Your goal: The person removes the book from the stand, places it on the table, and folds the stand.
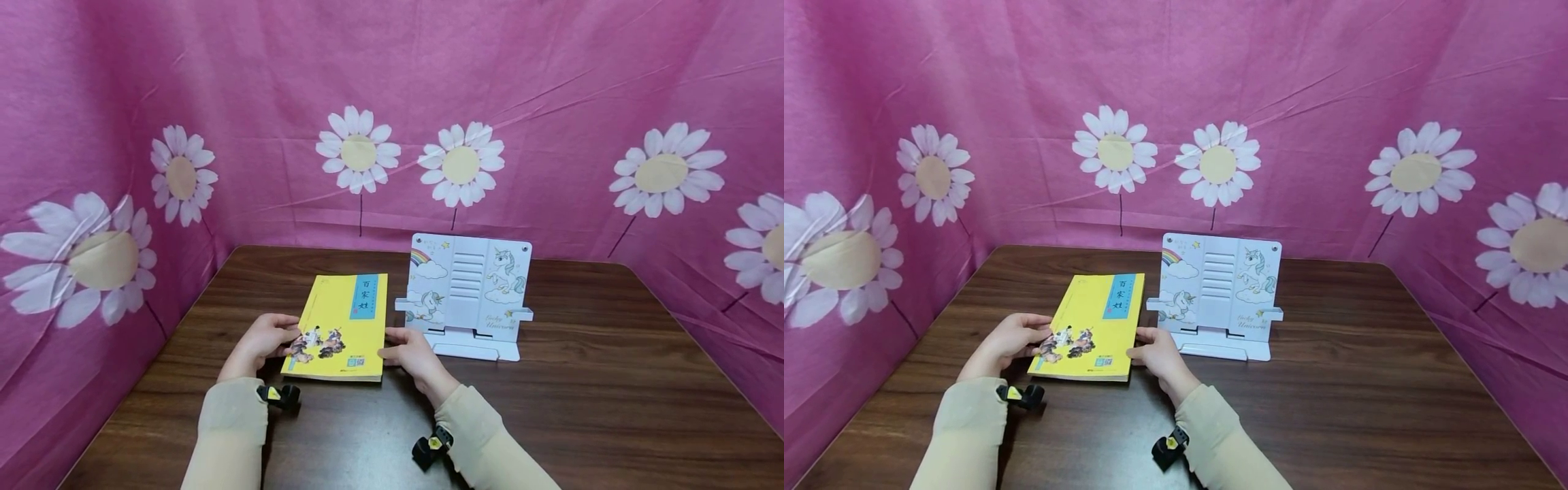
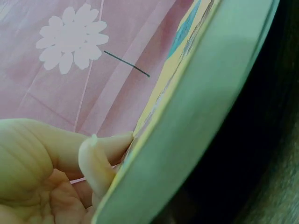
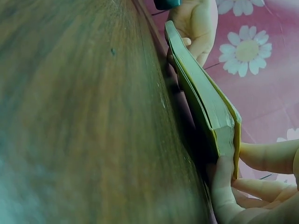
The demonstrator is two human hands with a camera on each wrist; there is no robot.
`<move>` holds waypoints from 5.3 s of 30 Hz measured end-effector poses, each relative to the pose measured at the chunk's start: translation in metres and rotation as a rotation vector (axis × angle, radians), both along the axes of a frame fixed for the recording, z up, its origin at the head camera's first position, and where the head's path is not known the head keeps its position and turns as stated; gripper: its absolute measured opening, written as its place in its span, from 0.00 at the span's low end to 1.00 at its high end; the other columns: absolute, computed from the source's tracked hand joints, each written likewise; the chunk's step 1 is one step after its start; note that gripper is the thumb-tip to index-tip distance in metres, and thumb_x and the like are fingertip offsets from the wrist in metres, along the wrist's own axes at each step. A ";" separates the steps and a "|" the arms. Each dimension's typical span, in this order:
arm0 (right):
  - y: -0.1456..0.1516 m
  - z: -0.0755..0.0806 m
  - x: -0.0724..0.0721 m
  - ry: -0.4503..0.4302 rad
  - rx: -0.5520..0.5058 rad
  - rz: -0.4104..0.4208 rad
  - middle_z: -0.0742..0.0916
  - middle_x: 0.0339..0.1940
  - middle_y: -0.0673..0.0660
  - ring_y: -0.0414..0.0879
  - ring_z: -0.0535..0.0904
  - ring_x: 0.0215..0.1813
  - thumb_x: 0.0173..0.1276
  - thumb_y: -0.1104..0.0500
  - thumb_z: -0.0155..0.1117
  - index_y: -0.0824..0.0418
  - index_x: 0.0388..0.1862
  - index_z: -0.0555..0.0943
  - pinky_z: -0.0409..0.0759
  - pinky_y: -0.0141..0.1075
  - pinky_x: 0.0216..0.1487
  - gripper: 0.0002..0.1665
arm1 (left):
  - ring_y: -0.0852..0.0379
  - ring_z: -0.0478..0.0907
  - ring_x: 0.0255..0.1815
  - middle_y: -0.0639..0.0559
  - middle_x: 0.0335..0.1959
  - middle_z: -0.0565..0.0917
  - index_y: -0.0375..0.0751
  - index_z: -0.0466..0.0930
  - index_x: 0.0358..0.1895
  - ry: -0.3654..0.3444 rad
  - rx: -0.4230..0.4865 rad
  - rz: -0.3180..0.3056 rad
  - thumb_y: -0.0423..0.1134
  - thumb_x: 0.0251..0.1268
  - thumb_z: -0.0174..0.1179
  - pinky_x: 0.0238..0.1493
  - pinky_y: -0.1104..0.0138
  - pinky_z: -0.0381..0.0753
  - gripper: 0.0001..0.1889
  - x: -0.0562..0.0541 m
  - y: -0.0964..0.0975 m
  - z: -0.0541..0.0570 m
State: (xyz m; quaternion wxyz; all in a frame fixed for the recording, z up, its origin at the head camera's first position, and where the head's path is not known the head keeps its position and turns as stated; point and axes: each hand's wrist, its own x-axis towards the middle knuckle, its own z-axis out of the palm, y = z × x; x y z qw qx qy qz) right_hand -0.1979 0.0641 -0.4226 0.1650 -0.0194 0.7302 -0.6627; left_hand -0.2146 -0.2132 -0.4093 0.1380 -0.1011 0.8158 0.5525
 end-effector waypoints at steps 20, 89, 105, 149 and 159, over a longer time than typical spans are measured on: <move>0.003 0.002 0.001 0.011 0.079 0.020 0.74 0.69 0.72 0.55 0.77 0.63 0.60 0.70 0.63 0.75 0.67 0.70 0.74 0.51 0.67 0.34 | 0.63 0.76 0.26 0.34 0.55 0.77 0.24 0.70 0.64 -0.011 0.012 0.040 0.27 0.71 0.54 0.28 0.73 0.81 0.21 -0.002 0.004 -0.002; 0.085 0.073 -0.008 0.296 0.029 -0.265 0.86 0.31 0.46 0.36 0.84 0.33 0.71 0.65 0.61 0.76 0.58 0.77 0.84 0.31 0.43 0.21 | 0.55 0.80 0.38 0.48 0.43 0.80 0.39 0.78 0.61 0.268 0.100 0.099 0.42 0.74 0.57 0.36 0.65 0.80 0.18 -0.006 0.068 0.044; 0.128 0.082 -0.006 0.343 0.041 -0.364 0.86 0.28 0.36 0.33 0.83 0.33 0.73 0.63 0.58 0.77 0.61 0.75 0.83 0.28 0.41 0.22 | 0.52 0.81 0.38 0.41 0.47 0.80 0.37 0.79 0.60 0.299 0.185 0.053 0.40 0.73 0.58 0.30 0.70 0.80 0.18 -0.014 0.105 0.041; 0.196 0.056 -0.010 0.229 0.296 -0.513 0.81 0.28 0.35 0.30 0.79 0.30 0.72 0.58 0.61 0.74 0.61 0.76 0.81 0.24 0.36 0.25 | 0.46 0.81 0.55 0.39 0.69 0.71 0.37 0.71 0.69 0.254 0.249 -0.037 0.42 0.74 0.57 0.39 0.65 0.87 0.24 -0.019 0.159 0.015; 0.208 0.049 -0.011 0.170 0.362 -0.403 0.86 0.31 0.46 0.33 0.82 0.32 0.74 0.55 0.59 0.75 0.64 0.73 0.85 0.33 0.41 0.29 | 0.41 0.78 0.61 0.38 0.73 0.67 0.35 0.65 0.72 0.242 0.246 -0.098 0.40 0.74 0.56 0.39 0.64 0.87 0.28 -0.019 0.162 0.010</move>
